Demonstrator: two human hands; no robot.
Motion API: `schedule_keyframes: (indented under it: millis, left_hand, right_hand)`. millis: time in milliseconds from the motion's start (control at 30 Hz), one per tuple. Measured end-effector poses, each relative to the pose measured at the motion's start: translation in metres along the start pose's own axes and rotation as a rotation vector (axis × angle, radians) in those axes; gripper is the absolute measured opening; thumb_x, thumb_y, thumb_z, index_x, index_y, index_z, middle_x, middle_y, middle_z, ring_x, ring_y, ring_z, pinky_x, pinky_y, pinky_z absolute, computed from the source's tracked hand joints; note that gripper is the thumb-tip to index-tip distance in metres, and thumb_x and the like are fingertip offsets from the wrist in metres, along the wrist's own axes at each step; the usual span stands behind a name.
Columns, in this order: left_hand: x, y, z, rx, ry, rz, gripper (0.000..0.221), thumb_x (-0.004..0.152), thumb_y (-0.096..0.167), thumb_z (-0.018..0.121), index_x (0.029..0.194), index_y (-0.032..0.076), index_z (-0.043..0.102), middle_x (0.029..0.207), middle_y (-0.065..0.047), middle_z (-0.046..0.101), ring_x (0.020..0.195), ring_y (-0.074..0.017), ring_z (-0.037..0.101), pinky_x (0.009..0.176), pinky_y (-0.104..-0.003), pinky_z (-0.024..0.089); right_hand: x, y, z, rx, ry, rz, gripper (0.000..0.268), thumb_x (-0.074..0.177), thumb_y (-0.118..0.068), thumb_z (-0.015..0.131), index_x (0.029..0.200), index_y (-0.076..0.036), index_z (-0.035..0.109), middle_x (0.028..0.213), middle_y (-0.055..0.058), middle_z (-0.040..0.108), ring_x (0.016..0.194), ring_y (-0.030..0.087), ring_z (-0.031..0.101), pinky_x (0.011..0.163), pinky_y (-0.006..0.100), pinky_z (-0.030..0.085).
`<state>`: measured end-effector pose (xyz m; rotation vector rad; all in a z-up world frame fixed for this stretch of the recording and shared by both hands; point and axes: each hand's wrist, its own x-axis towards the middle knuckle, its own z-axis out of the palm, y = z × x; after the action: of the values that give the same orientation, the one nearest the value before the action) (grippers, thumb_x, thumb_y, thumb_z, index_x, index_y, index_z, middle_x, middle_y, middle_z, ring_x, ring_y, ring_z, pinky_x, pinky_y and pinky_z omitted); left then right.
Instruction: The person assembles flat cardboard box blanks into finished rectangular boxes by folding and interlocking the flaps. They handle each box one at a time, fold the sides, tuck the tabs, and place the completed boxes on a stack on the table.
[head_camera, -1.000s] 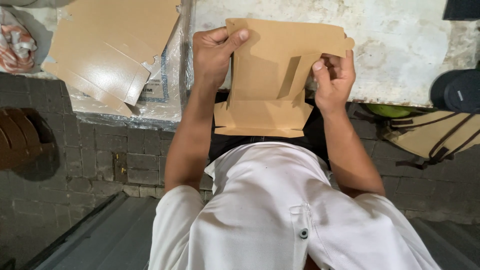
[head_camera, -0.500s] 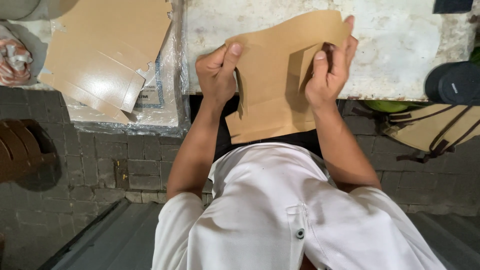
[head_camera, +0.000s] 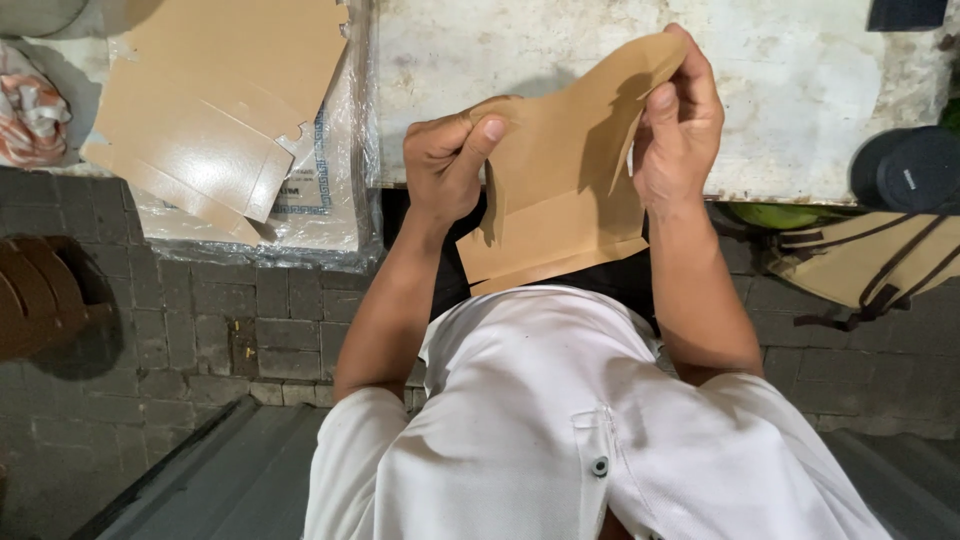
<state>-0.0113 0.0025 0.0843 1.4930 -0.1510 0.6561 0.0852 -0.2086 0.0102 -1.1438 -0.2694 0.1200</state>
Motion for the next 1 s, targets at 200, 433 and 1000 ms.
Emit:
schedule_keyframes:
  millis: [200,433,1000]
  left_hand:
    - [-0.003,-0.005,-0.002,-0.043,-0.024,-0.022,0.049,0.097,0.009,0.055,0.06,0.006,0.023,0.062,0.0,0.015,0.057,-0.0165,0.018,0.079,-0.045,0.064]
    - [-0.008,-0.013,-0.009,0.094,0.087,-0.17,0.049,0.097,0.025,0.061,0.057,0.01,0.037,0.055,0.005,0.03,0.052,-0.0083,0.027,0.048,-0.026,0.022]
    - [0.037,0.036,-0.004,0.644,0.225,-0.047,0.042,0.102,0.021,0.063,0.138,0.005,0.048,0.139,-0.014,0.052,0.136,-0.0303,0.052,0.12,-0.042,0.043]
  right_hand:
    - [0.023,-0.016,-0.015,-0.12,-0.174,0.036,0.034,0.087,-0.037,0.081,0.09,-0.011,0.06,0.082,-0.001,0.059,0.073,0.01,0.054,0.067,0.023,0.045]
    - [0.027,-0.011,-0.021,-0.199,-0.208,-0.053,0.034,0.099,-0.029,0.071,0.079,-0.007,0.055,0.076,0.003,0.053,0.069,0.014,0.044,0.065,0.03,0.035]
    - [0.023,-0.037,0.024,-0.147,0.119,-0.196,0.04,0.097,-0.044,0.067,0.104,-0.007,0.054,0.09,0.003,0.053,0.08,0.015,0.05,0.07,0.032,0.042]
